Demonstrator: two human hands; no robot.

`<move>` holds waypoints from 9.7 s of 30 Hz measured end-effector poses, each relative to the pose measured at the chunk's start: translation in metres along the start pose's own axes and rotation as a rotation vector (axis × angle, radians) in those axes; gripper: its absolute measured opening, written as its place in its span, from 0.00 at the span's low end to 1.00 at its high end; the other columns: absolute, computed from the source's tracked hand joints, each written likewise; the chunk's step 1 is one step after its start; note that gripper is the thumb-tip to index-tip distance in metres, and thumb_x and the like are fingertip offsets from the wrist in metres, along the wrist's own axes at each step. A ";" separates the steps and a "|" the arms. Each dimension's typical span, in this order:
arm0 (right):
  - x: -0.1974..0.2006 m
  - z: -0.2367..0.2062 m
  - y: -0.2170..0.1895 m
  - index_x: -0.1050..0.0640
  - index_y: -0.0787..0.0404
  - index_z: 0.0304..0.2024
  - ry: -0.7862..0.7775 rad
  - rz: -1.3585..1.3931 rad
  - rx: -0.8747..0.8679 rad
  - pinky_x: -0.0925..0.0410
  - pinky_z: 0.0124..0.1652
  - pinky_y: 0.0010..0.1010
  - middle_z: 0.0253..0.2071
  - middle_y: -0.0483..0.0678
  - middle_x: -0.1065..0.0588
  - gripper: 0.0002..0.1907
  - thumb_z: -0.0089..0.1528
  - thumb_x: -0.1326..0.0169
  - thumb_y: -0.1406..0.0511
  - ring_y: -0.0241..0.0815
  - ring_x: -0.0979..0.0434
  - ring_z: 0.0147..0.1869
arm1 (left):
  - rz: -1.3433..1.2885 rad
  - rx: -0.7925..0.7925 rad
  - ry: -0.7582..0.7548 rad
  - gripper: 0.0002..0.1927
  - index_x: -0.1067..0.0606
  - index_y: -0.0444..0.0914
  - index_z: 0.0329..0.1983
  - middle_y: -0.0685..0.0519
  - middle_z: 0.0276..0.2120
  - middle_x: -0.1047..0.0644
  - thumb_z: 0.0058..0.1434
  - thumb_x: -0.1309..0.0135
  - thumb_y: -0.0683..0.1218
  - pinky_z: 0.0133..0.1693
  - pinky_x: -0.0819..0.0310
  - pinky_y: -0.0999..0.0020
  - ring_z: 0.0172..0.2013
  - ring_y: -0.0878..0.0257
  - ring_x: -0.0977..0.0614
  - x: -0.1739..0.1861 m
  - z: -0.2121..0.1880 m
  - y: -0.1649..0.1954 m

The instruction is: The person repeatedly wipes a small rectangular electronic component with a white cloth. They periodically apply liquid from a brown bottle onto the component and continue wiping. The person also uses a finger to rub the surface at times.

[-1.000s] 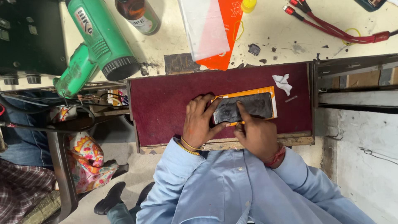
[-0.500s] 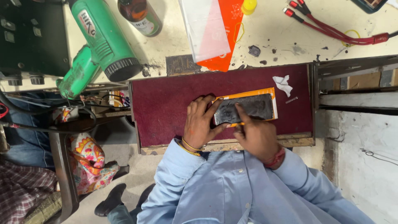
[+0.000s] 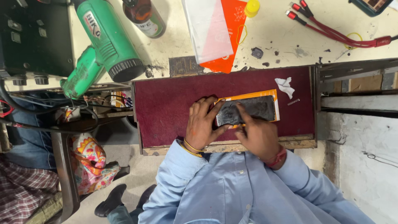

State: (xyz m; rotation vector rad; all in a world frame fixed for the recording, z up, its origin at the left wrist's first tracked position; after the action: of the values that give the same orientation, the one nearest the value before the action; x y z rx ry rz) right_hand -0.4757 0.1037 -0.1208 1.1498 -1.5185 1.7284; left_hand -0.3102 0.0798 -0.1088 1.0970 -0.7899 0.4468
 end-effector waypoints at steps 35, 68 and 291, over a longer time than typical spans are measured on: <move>0.015 -0.049 0.025 0.30 0.50 0.68 -0.033 -0.050 0.011 0.30 0.27 0.37 0.22 0.44 0.23 0.36 0.56 0.41 0.64 0.42 0.22 0.23 | -0.007 -0.011 0.020 0.39 0.27 0.39 0.64 0.47 0.60 0.30 0.50 0.30 0.56 0.62 0.39 0.50 0.61 0.47 0.31 0.000 -0.002 0.000; 0.020 -0.067 0.045 0.30 0.48 0.69 0.094 -0.096 -0.115 0.31 0.26 0.38 0.18 0.43 0.27 0.37 0.55 0.41 0.64 0.44 0.26 0.21 | 0.034 0.020 -0.037 0.40 0.27 0.40 0.64 0.47 0.58 0.29 0.48 0.29 0.57 0.58 0.39 0.50 0.57 0.47 0.31 -0.004 0.000 0.000; -0.004 0.002 0.044 0.21 0.65 0.49 -0.339 1.901 -0.217 0.24 0.42 0.28 0.44 0.50 0.19 0.09 0.67 0.45 0.71 0.38 0.17 0.46 | -0.521 0.108 0.432 0.36 0.30 0.37 0.66 0.48 0.62 0.25 0.53 0.29 0.41 0.66 0.29 0.58 0.63 0.56 0.23 0.077 0.037 0.000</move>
State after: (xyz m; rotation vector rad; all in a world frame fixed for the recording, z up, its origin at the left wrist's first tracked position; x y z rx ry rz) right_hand -0.5106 0.0937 -0.1455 -0.6458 -3.3296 2.0722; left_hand -0.2728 0.0417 -0.0419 1.2011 -0.0884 0.2678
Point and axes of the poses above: each hand's wrist, its own z-axis towards the middle knuckle, its own x-axis out of the back of the hand, y = z × x, the point moved 7 cm from there along z, towards the middle knuckle
